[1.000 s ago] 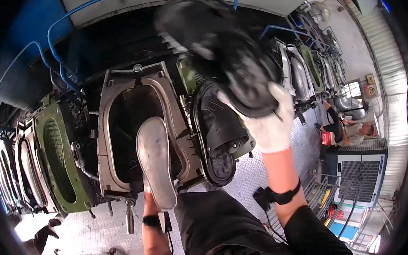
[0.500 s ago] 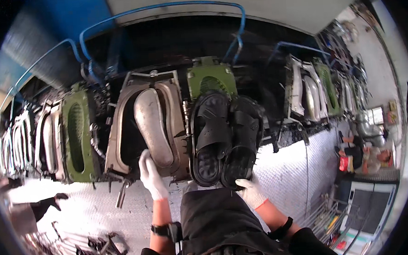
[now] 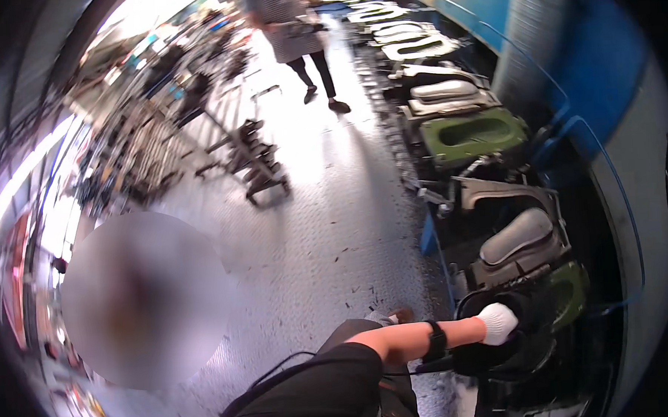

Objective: Extracting sandals from molds on a rotating industrial conveyor and placing them onto a storage rack.

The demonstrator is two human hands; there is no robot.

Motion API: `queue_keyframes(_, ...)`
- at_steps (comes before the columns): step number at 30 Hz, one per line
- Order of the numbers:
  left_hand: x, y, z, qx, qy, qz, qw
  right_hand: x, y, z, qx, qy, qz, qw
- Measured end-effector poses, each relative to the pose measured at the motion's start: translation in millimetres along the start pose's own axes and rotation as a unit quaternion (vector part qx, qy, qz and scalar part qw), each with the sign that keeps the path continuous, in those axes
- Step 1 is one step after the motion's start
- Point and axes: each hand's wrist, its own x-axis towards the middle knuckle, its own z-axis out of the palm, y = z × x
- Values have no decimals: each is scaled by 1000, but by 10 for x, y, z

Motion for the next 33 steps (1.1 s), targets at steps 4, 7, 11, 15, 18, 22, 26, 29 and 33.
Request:
queue_keyframes(4,-1308,-258,-22,-30,76,-133,988,-132,-113,9,-472,-102,46,874)
queue_keyframes(7,-2358,-443,101,-68,114,-299,945,111,371,-284,-472,-147,-15,869)
queue_keyframes(11,-3678,-698,246,-113,169,-505,839,-72,64,508,-457,-266,-119,840)
queue_keyframes(15,-4828,-862,477,-131,303,-653,681,302,455,772,-432,-339,-91,831)
queue_keyframes(18,-5593,-1122,882,-90,502,-610,606,517,615,1182,-432,-380,-79,814)
queue_keyframes(22,-6272,-1240,825,-177,509,-645,541,821,916,1901,-511,-413,-96,748)
queue_keyframes(26,-7073,-1535,938,-122,549,-640,523,838,1101,3238,-508,-484,-42,711)
queue_keyframes(29,-7509,-1408,623,-130,514,-702,475,1074,1467,4085,-520,-522,-14,676)
queue_keyframes(33,-8092,-1523,300,-164,503,-741,413,1246,1900,5192,-535,-567,1,626)
